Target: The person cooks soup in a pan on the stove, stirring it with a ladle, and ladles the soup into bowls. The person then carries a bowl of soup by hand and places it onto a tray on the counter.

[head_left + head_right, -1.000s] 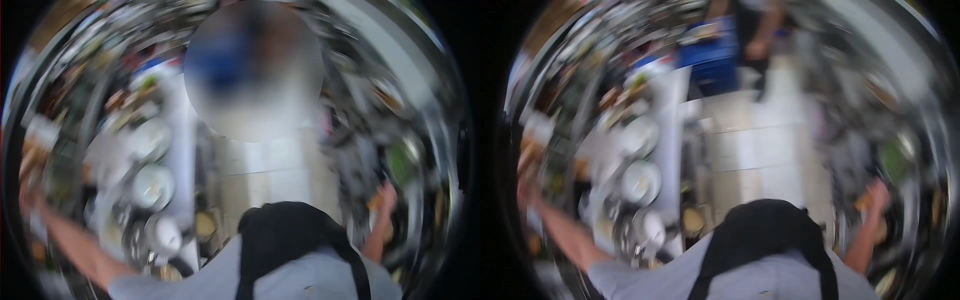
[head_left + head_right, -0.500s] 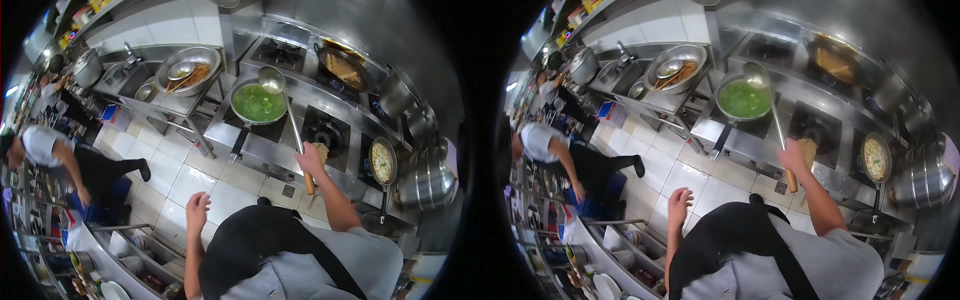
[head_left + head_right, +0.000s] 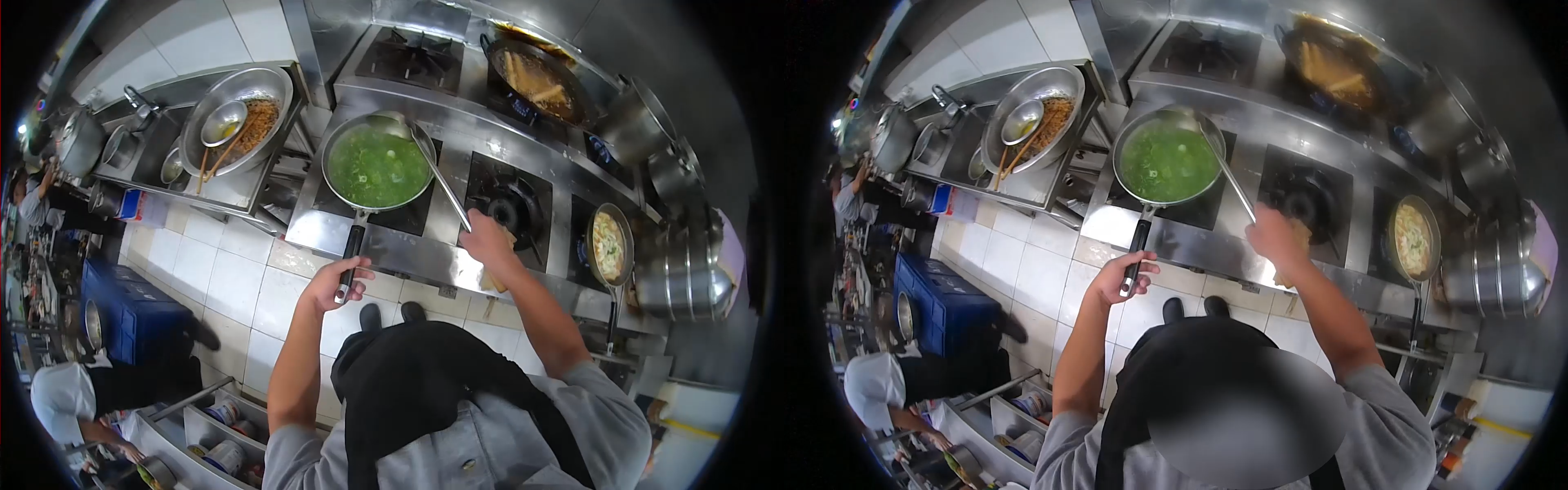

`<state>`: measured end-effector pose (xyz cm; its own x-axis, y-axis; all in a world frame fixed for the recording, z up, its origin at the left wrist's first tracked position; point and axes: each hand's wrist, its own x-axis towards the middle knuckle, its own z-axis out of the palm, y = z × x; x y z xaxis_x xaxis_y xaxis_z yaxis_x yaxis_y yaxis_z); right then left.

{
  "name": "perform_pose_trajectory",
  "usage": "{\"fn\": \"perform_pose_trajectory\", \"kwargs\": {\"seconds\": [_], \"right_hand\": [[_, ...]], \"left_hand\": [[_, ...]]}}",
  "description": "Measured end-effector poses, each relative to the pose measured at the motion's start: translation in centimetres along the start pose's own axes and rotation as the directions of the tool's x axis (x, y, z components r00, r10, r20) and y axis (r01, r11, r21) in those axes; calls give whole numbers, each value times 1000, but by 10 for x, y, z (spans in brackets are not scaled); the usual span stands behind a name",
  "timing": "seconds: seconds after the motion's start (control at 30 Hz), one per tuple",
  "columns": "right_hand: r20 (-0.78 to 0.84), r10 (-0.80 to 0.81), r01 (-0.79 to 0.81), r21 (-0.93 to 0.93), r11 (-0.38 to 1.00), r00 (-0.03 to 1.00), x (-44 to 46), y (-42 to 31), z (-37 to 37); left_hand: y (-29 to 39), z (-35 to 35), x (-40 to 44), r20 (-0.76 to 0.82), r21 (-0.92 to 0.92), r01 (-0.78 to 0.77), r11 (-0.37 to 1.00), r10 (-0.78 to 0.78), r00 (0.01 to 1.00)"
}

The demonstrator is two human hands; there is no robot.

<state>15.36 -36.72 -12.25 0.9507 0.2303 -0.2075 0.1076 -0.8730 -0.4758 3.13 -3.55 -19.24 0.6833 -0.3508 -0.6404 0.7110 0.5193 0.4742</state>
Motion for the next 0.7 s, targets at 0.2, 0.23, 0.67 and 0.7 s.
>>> {"fn": "perform_pose_trajectory", "kwargs": {"seconds": [0.2,0.23,0.67,0.7], "right_hand": [[-86,6,-7,-1,1000,996,-9,-25,17],[-87,9,-10,-10,1000,996,-13,-29,16],[-133,101,-124,-179,976,986,-6,-27,31],[-134,117,-143,-204,968,984,-6,-25,35]], "left_hand": [[4,-13,12,226,-190,95,977,-51,973],[4,-12,12,223,-212,105,972,-57,973],[2,-15,20,271,-181,140,973,-88,959],[3,-15,19,311,-243,147,959,-67,948]]}}
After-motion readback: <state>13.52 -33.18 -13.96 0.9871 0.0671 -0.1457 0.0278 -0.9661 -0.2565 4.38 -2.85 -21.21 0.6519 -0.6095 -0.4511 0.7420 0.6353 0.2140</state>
